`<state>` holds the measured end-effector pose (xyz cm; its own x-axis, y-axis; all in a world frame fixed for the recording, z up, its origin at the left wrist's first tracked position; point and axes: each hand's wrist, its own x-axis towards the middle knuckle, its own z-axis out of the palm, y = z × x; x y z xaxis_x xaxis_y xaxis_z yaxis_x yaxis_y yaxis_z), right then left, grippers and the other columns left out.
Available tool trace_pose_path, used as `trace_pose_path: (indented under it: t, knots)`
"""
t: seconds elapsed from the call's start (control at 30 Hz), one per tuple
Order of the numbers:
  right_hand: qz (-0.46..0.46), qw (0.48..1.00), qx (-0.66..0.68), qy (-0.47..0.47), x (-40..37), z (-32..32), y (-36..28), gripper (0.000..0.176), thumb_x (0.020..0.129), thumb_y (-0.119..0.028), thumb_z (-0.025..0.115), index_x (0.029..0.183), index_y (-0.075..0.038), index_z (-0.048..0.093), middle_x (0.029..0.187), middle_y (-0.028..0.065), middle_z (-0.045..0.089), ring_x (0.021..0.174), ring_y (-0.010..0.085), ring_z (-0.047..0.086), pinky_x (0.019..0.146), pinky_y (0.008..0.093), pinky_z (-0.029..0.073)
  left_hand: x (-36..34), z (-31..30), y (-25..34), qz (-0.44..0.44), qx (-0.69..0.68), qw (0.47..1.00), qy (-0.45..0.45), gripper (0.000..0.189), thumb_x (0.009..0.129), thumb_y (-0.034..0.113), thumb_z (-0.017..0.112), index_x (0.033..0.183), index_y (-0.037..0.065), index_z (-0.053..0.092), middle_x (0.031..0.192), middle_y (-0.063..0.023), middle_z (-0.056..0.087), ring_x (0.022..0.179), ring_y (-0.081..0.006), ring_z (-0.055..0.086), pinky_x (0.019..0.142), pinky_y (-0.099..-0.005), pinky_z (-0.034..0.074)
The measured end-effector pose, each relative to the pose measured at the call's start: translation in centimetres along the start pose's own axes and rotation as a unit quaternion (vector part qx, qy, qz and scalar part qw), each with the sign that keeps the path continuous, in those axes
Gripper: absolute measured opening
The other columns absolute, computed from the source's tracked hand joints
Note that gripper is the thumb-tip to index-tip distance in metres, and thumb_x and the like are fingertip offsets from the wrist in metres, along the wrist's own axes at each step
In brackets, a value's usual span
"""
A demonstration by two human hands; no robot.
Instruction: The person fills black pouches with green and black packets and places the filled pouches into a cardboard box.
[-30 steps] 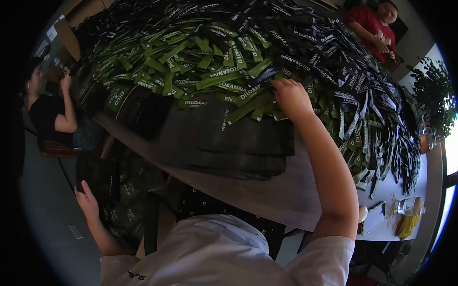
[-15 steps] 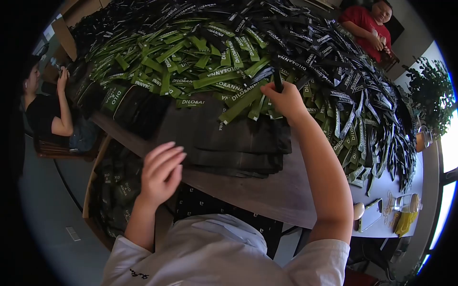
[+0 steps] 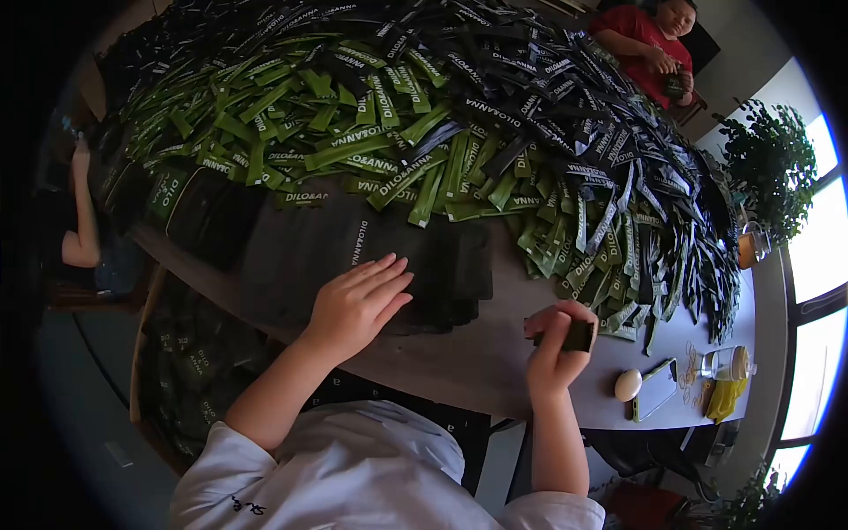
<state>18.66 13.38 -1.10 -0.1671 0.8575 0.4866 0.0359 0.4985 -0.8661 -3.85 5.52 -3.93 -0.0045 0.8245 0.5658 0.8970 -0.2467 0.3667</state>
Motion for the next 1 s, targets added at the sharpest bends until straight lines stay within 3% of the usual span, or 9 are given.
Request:
trace_pose_path:
  t: [0.23,0.37,0.67,0.7,0.77,0.83,0.9,0.93,1.0]
  knots:
    - [0.094,0.995,-0.021,0.003,-2.4,-0.7,0.6,0.012,0.087,-0.01,0.043,0.08,-0.001,0.044,0.061,0.005,0.048,0.051,0.0105,0.046,0.051,0.0225,0.038,-0.6,-1.9,1.0,-0.043,0.005,0.999,-0.031,0.034,0.064,0.012,0.065,0.097,0.007,0.059,0.102,-0.0054,0.058,0.099,-0.0208,0.055,0.078,-0.0322,0.047]
    - [0.13,0.974,-0.183,-0.021,-3.3,-0.9,0.8,0.014,0.088,-0.013,0.044,0.077,-0.005,0.042,0.058,0.0015,0.045,0.049,0.0088,0.043,0.046,0.0211,0.035,0.3,-3.3,1.8,-0.01,-0.01,1.0,-0.019,0.043,0.062,0.008,0.064,0.104,0.008,0.058,0.077,-0.0021,0.05,0.067,-0.0187,0.049,0.059,-0.0323,0.04]
    - [0.301,0.945,0.129,0.012,-5.6,1.7,-5.3,0.019,0.08,-0.018,0.056,0.075,-0.005,0.043,0.058,0.0009,0.045,0.046,0.0075,0.042,0.042,0.0199,0.033,-1.6,-2.9,6.1,0.112,0.004,0.99,-0.084,0.045,0.069,0.005,0.052,0.113,0.003,0.052,0.069,0.0006,0.038,0.061,-0.0114,0.044,0.056,-0.025,0.036]
    - [0.174,0.984,-0.028,-0.022,-5.7,2.2,-4.6,0.025,0.072,-0.017,0.066,0.078,-0.004,0.045,0.064,0.0006,0.047,0.055,0.0078,0.043,0.051,0.0202,0.037,-2.1,-2.6,6.4,0.114,0.004,0.99,-0.084,0.045,0.069,0.005,0.052,0.113,0.003,0.052,0.069,0.0006,0.038,0.061,-0.0114,0.044,0.056,-0.025,0.036]
    - [0.26,0.953,-0.148,-0.041,-6.0,2.6,-5.4,0.029,0.067,-0.011,0.07,0.08,-0.004,0.045,0.07,-0.0002,0.048,0.063,0.008,0.043,0.059,0.0209,0.038,-2.9,-2.3,6.7,0.125,-0.008,0.988,-0.095,0.047,0.063,0.007,0.059,0.109,0.006,0.056,0.065,0.0014,0.04,0.057,-0.0121,0.044,0.053,-0.0257,0.035]
    - [0.233,0.97,-0.071,0.006,-6.4,2.8,-5.1,0.03,0.066,-0.007,0.07,0.087,-0.002,0.049,0.076,0.002,0.053,0.07,0.0094,0.049,0.064,0.0226,0.041,-2.7,-3.8,6.9,0.078,-0.064,0.974,-0.203,0.059,0.062,0.021,0.067,0.118,0.01,0.05,0.082,-0.0036,0.051,0.077,-0.0171,0.052,0.067,-0.0311,0.041]
    - [0.197,0.98,0.004,-0.003,-6.9,3.0,-5.0,0.034,0.066,-0.006,0.07,0.095,-0.001,0.052,0.084,0.0051,0.058,0.078,0.0101,0.054,0.068,0.0238,0.043,-1.7,-4.7,7.1,0.079,-0.068,0.992,-0.066,0.08,0.058,0.036,0.072,0.128,0.015,0.038,0.116,-0.0117,0.044,0.105,-0.0266,0.045,0.089,-0.0412,0.034]
    - [0.208,0.975,0.001,-0.078,-7.2,2.8,-6.0,0.034,0.067,-0.004,0.068,0.098,-0.001,0.054,0.085,0.0099,0.062,0.078,0.0151,0.06,0.067,0.0253,0.045,-2.1,-3.8,6.6,0.068,-0.124,0.987,-0.072,0.088,0.056,0.043,0.072,0.131,0.022,0.031,0.132,-0.0161,0.029,0.118,-0.0346,0.032,0.098,-0.0515,0.018]
    - [0.12,0.971,-0.095,-0.183,-6.6,3.1,-7.2,0.029,0.066,-0.002,0.066,0.093,-0.001,0.056,0.077,0.0125,0.062,0.07,0.0227,0.063,0.063,0.027,0.047,-1.9,-3.4,6.1,0.071,-0.148,0.983,-0.078,0.087,0.056,0.043,0.072,0.13,0.021,0.032,0.131,-0.0159,0.03,0.116,-0.0331,0.034,0.096,-0.0505,0.021]
